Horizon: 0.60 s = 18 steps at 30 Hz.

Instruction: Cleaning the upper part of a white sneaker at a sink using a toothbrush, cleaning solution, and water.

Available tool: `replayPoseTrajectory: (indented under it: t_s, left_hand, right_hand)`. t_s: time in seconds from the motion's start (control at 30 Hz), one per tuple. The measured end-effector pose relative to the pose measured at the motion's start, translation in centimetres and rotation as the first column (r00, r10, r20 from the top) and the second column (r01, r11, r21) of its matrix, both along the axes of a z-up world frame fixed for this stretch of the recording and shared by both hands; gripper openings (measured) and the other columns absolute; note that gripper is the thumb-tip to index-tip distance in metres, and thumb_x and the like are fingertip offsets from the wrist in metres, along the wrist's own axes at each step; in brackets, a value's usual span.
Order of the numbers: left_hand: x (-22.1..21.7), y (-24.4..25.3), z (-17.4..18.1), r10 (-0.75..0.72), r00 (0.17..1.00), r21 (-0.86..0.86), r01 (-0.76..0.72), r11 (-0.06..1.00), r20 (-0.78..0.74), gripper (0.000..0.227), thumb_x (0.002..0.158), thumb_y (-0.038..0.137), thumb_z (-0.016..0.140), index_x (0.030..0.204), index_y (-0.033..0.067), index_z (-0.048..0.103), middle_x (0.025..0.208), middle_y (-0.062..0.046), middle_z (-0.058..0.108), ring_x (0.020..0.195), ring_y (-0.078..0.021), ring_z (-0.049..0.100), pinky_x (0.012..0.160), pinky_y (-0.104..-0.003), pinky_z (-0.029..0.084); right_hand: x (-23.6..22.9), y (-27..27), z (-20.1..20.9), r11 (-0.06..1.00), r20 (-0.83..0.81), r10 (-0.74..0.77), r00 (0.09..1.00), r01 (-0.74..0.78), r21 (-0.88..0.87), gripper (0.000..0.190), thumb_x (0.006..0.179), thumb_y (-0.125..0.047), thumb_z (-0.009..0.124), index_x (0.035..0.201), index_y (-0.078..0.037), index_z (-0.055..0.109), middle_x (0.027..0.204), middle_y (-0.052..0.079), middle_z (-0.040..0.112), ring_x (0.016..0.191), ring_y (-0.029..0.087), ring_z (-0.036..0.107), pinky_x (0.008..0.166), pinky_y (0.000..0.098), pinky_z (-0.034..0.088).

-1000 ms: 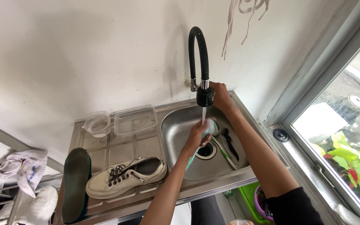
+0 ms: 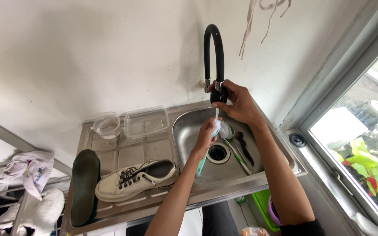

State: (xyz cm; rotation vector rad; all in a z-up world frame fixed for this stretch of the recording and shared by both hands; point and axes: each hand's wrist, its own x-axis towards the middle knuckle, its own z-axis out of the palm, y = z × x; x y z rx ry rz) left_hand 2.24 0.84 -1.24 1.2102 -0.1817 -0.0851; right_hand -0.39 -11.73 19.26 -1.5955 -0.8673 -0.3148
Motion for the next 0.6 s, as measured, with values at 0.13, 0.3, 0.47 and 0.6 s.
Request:
replayPoseTrajectory:
  t_s: [0.13, 0.3, 0.47, 0.6]
  left_hand:
    - [-0.1, 0.0, 1.0, 0.005, 1.000, -0.016, -0.005, 1.000, -0.016, 0.038, 0.112, 0.025, 0.037, 0.136, 0.0137, 0.063, 0.087, -0.011, 0.061, 0.054, -0.0161, 0.057, 0.038, -0.024, 0.038]
    - [-0.8, 0.1, 2.8, -0.036, 0.997, -0.023, 0.035, 0.999, -0.071, 0.030, 0.109, 0.037, 0.052, 0.124, 0.0135, 0.064, 0.100, -0.015, 0.071, 0.060, -0.0185, 0.068, 0.043, -0.025, 0.046]
    - [0.0, -0.4, 2.3, -0.078, 0.997, 0.051, 0.079, 0.996, -0.023, 0.034, 0.110, 0.046, 0.052, 0.116, 0.0158, 0.066, 0.092, -0.012, 0.068, 0.058, -0.0153, 0.060, 0.044, -0.026, 0.042]
    - [2.1, -1.7, 1.5, -0.046, 0.992, -0.070, 0.038, 0.997, -0.120, 0.027, 0.112, 0.027, 0.042, 0.122, 0.0106, 0.061, 0.093, -0.012, 0.065, 0.055, -0.0172, 0.057, 0.042, -0.029, 0.040]
  right_hand:
    - [-0.6, 0.0, 0.2, 1.000, 0.010, 0.002, 1.000, -0.002, 0.006, 0.041, 0.083, 0.006, 0.083, 0.119, 0.004, 0.064, 0.120, 0.014, 0.066, 0.113, 0.022, 0.059, 0.099, 0.0403, 0.053]
    - [-2.5, 0.6, 1.6, 0.998, -0.004, -0.068, 0.998, 0.068, 0.011, 0.045, 0.083, 0.004, 0.085, 0.123, 0.003, 0.064, 0.107, 0.008, 0.063, 0.104, 0.017, 0.059, 0.097, 0.0376, 0.055]
    - [-1.1, 0.2, -0.2, 0.997, -0.020, -0.074, 0.997, 0.074, 0.027, 0.047, 0.084, 0.002, 0.085, 0.126, 0.002, 0.064, 0.106, 0.008, 0.063, 0.101, 0.016, 0.059, 0.095, 0.0363, 0.056]
    - [-2.3, 0.8, -0.1, 0.989, 0.008, -0.148, 0.989, 0.148, 0.027, 0.057, 0.086, -0.004, 0.085, 0.137, 0.001, 0.061, 0.109, 0.014, 0.067, 0.104, 0.019, 0.064, 0.093, 0.0406, 0.058]
